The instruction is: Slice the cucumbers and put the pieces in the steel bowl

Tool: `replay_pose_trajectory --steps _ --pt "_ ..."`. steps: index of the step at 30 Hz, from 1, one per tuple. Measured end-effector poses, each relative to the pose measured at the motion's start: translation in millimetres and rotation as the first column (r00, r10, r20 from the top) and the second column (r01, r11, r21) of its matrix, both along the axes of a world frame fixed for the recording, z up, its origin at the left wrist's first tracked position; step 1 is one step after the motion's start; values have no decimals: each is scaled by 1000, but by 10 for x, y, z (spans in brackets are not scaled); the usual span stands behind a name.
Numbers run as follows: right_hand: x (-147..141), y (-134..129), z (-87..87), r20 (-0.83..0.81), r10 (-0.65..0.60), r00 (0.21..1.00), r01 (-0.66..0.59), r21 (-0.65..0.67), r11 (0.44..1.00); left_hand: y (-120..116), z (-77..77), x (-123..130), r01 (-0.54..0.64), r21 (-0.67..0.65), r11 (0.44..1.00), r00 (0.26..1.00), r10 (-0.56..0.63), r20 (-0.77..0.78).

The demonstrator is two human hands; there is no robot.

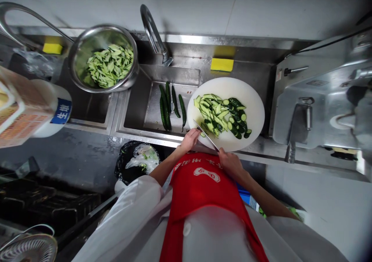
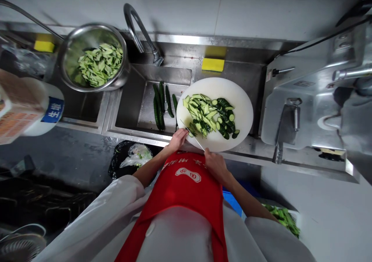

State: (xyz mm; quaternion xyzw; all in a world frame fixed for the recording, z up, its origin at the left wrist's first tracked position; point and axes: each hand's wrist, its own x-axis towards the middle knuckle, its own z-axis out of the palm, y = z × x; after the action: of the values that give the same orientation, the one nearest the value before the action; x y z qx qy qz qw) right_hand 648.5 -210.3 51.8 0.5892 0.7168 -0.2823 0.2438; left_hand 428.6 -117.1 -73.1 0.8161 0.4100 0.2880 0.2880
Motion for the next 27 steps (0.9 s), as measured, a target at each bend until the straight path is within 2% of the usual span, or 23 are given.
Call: replay_pose_trajectory --steps 11,14,19,24,27 --pt "29 4 -53 -3 -1 1000 1 8 1000 -20 -57 7 -24 4 1000 999 24 29" --pt "29 22 -40 -1 -7 1000 7 -26 1000 -19 -53 2 -33 6 999 999 33 32" --pt "32 27 -21 -22 4 1000 -4 13 1000 -20 -37 -24 2 -13 1000 999 -2 37" --pt "46 31 -31 -10 1 1000 -2 -24 1000 -24 -45 -43 2 -42 999 999 -1 38" --pt "75 31 -33 -38 18 999 -18 0 1000 -22 -46 -45 7 -50 999 999 -4 46"
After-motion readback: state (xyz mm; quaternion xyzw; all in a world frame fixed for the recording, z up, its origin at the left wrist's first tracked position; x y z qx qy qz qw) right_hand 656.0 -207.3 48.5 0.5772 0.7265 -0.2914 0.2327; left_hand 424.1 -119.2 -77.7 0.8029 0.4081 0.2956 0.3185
